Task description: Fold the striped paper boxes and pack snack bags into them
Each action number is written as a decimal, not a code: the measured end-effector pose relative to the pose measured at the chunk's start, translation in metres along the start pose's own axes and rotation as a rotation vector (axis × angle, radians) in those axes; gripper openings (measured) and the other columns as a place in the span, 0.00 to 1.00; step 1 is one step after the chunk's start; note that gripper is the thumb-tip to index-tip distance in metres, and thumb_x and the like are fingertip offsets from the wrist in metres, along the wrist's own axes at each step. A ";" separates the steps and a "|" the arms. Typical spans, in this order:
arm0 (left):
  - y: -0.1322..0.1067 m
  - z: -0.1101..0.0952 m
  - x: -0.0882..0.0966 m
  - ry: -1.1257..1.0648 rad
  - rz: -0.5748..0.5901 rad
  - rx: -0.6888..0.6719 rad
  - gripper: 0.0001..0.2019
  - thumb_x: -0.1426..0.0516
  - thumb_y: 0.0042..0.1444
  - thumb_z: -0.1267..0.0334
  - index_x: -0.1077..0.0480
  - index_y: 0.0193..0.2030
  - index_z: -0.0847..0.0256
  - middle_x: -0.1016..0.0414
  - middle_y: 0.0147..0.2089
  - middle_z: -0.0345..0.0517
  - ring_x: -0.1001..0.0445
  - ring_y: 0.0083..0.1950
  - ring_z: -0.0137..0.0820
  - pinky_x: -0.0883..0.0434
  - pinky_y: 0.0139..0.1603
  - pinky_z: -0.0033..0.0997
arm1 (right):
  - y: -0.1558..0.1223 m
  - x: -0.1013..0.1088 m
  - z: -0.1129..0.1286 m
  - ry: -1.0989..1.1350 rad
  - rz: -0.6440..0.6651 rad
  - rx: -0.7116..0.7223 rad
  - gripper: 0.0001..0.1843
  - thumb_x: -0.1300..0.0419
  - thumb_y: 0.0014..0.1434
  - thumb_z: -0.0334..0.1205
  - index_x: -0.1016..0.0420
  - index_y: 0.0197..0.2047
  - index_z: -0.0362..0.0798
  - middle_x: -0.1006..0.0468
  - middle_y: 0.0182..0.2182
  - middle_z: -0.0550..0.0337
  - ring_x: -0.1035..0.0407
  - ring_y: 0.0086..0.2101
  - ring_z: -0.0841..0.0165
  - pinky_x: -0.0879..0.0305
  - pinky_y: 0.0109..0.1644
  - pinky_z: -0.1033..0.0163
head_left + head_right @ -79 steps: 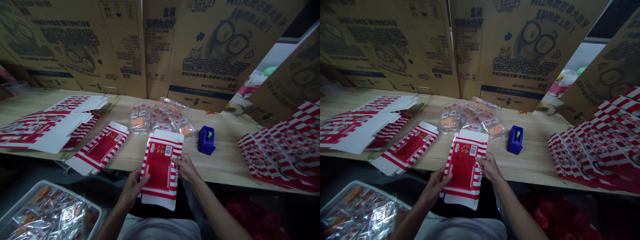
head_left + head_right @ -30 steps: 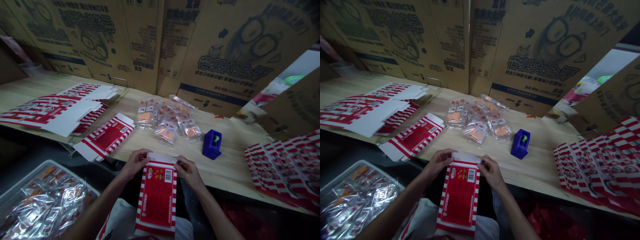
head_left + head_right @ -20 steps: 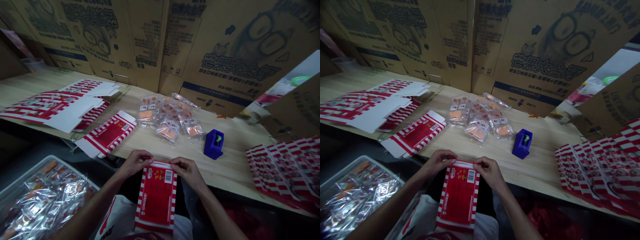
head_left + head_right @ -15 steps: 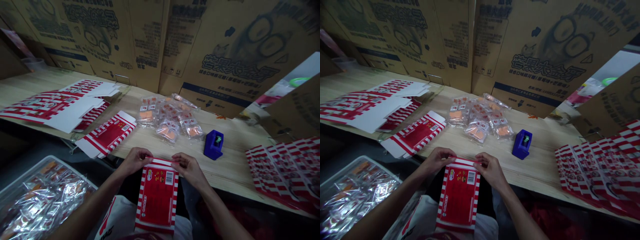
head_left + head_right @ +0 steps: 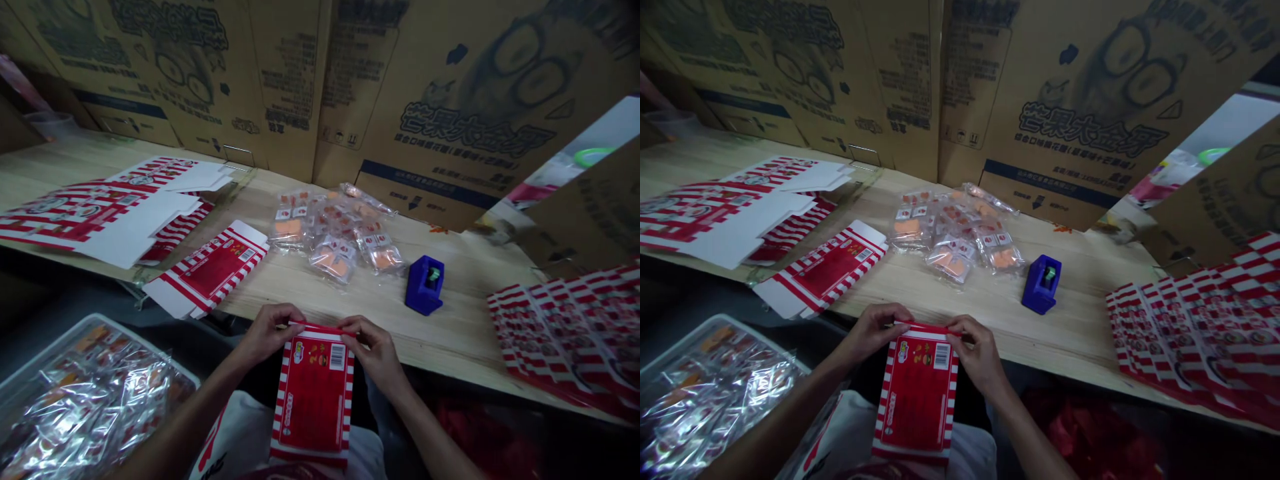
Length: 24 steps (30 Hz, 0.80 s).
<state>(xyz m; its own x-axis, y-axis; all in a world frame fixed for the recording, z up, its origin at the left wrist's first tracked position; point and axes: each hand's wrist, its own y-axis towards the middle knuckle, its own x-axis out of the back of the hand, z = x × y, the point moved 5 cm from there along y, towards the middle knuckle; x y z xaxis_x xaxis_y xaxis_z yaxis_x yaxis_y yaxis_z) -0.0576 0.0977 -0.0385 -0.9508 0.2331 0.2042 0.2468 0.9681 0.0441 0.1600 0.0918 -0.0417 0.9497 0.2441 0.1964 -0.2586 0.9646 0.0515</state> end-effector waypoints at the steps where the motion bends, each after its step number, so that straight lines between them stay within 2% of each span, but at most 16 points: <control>1: -0.002 0.001 -0.001 0.013 -0.027 -0.005 0.06 0.40 0.52 0.63 0.25 0.29 0.62 0.22 0.31 0.47 0.25 0.34 0.34 0.30 0.35 0.28 | -0.003 -0.002 -0.002 0.003 -0.019 0.005 0.07 0.38 0.57 0.41 0.26 0.30 0.48 0.24 0.38 0.55 0.29 0.40 0.64 0.32 0.42 0.63; 5: -0.009 0.006 -0.005 0.125 -0.129 -0.022 0.06 0.41 0.52 0.63 0.24 0.28 0.59 0.19 0.33 0.48 0.23 0.35 0.36 0.29 0.37 0.30 | -0.009 -0.006 -0.008 0.054 -0.032 -0.013 0.06 0.39 0.57 0.42 0.24 0.34 0.49 0.23 0.40 0.54 0.28 0.41 0.64 0.32 0.45 0.61; 7: -0.011 0.010 -0.003 0.148 -0.160 -0.034 0.05 0.40 0.52 0.62 0.23 0.28 0.58 0.19 0.34 0.48 0.22 0.36 0.37 0.28 0.38 0.31 | -0.006 0.003 -0.012 0.068 -0.057 -0.009 0.09 0.39 0.56 0.43 0.24 0.39 0.49 0.23 0.42 0.54 0.28 0.42 0.64 0.31 0.47 0.60; 8: -0.011 0.013 -0.003 0.142 -0.164 -0.039 0.05 0.40 0.52 0.62 0.24 0.28 0.58 0.19 0.34 0.47 0.22 0.36 0.37 0.28 0.38 0.31 | -0.003 0.015 -0.015 0.054 -0.120 0.006 0.11 0.38 0.55 0.43 0.24 0.41 0.50 0.24 0.43 0.53 0.28 0.43 0.64 0.31 0.47 0.59; 10: -0.011 0.021 -0.003 0.108 -0.159 -0.039 0.05 0.39 0.51 0.60 0.25 0.29 0.58 0.20 0.35 0.47 0.23 0.37 0.37 0.29 0.39 0.30 | 0.002 0.056 -0.023 -0.031 -0.373 0.053 0.14 0.38 0.53 0.43 0.25 0.44 0.50 0.25 0.45 0.53 0.30 0.44 0.64 0.32 0.48 0.58; 12: -0.011 0.028 -0.004 0.057 -0.183 -0.028 0.06 0.39 0.51 0.59 0.26 0.30 0.58 0.22 0.35 0.46 0.24 0.38 0.36 0.29 0.39 0.29 | 0.001 0.110 -0.033 -0.149 -0.730 0.078 0.17 0.37 0.51 0.45 0.27 0.44 0.48 0.26 0.44 0.52 0.31 0.43 0.64 0.33 0.47 0.58; 14: -0.012 0.031 -0.007 0.009 -0.237 -0.012 0.07 0.39 0.51 0.57 0.27 0.31 0.59 0.24 0.35 0.45 0.25 0.38 0.36 0.29 0.38 0.28 | -0.003 0.159 -0.047 -0.217 -1.022 0.029 0.21 0.37 0.47 0.49 0.27 0.42 0.45 0.26 0.41 0.51 0.31 0.39 0.64 0.33 0.42 0.59; 15: -0.012 0.030 -0.008 -0.004 -0.261 -0.013 0.08 0.39 0.51 0.57 0.27 0.31 0.59 0.25 0.34 0.45 0.26 0.37 0.35 0.29 0.37 0.28 | -0.001 0.177 -0.055 -0.225 -1.081 -0.012 0.22 0.37 0.45 0.51 0.26 0.40 0.44 0.25 0.38 0.51 0.31 0.37 0.64 0.33 0.39 0.59; 17: -0.011 0.026 -0.013 -0.006 -0.280 -0.034 0.08 0.39 0.51 0.57 0.26 0.31 0.59 0.27 0.33 0.43 0.27 0.36 0.34 0.30 0.35 0.27 | 0.006 0.199 -0.068 -0.215 -1.112 -0.063 0.21 0.37 0.42 0.53 0.25 0.32 0.43 0.24 0.31 0.54 0.32 0.31 0.64 0.34 0.34 0.60; 19: -0.009 0.020 -0.018 -0.001 -0.252 -0.065 0.08 0.40 0.52 0.57 0.25 0.33 0.58 0.29 0.31 0.43 0.28 0.34 0.33 0.31 0.33 0.26 | 0.016 0.207 -0.077 -0.195 -1.091 -0.071 0.20 0.36 0.39 0.54 0.26 0.25 0.44 0.26 0.24 0.57 0.33 0.27 0.65 0.35 0.31 0.61; 21: -0.008 0.017 -0.021 -0.018 -0.229 -0.073 0.08 0.40 0.52 0.57 0.24 0.33 0.58 0.29 0.32 0.43 0.28 0.34 0.32 0.31 0.32 0.26 | 0.024 0.205 -0.081 -0.167 -1.091 -0.063 0.19 0.35 0.38 0.54 0.27 0.21 0.44 0.28 0.19 0.60 0.34 0.25 0.66 0.36 0.30 0.61; 24: -0.010 0.019 -0.021 -0.059 -0.270 -0.036 0.08 0.39 0.51 0.56 0.25 0.32 0.58 0.26 0.36 0.45 0.27 0.40 0.35 0.28 0.38 0.28 | 0.031 0.197 -0.086 -0.105 -1.123 -0.036 0.20 0.36 0.39 0.56 0.28 0.20 0.44 0.30 0.18 0.61 0.34 0.25 0.67 0.36 0.30 0.62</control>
<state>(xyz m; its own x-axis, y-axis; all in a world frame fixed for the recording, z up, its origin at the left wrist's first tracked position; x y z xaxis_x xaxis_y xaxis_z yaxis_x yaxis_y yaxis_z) -0.0437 0.0852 -0.0616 -0.9920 -0.0272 0.1230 -0.0118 0.9922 0.1239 0.3540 0.1787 -0.0856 0.6213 -0.7713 0.1381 0.7393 0.6354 0.2231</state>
